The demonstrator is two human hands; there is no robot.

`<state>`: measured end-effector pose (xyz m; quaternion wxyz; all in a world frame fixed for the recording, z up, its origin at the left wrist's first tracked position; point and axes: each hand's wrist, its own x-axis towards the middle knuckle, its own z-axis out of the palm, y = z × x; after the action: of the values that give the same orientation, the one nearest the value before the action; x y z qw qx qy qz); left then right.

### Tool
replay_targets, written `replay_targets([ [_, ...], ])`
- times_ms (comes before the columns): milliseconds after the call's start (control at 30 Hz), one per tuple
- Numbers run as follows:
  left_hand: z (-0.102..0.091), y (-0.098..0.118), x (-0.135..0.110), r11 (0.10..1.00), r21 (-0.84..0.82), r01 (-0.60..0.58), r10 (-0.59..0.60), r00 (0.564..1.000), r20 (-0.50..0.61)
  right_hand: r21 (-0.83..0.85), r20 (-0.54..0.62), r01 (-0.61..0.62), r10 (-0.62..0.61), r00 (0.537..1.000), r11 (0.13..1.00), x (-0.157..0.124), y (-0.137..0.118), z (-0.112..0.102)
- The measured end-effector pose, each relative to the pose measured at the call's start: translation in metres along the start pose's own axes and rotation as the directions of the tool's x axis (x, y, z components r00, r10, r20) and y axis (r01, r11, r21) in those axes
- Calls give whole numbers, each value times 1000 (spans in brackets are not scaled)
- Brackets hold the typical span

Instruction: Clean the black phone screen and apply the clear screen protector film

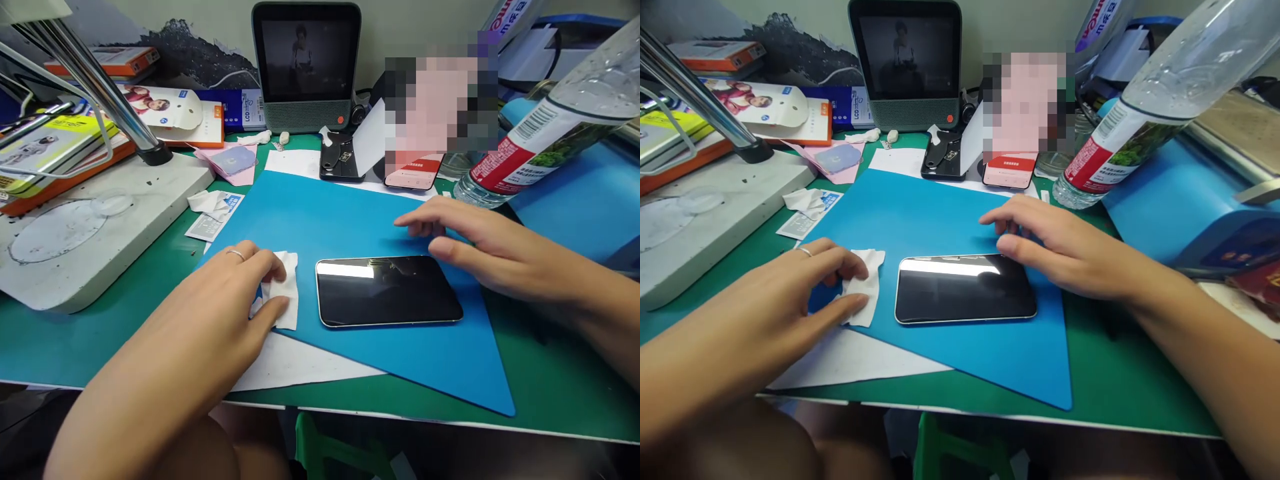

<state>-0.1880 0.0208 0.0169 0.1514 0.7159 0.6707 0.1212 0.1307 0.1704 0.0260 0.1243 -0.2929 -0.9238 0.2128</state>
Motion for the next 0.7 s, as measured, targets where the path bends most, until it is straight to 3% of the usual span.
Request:
replay_targets([
  [167,1,9,7,1000,19,2,-3,999,43,16,-51,29,-28,998,999,4,5,5],
  [433,-2,35,6,997,55,-57,63,992,-114,31,-63,58,-56,996,998,7,8,11],
  [700,11,48,18,995,78,-65,66,998,-19,86,-84,60,-53,995,994,6,12,16],
])
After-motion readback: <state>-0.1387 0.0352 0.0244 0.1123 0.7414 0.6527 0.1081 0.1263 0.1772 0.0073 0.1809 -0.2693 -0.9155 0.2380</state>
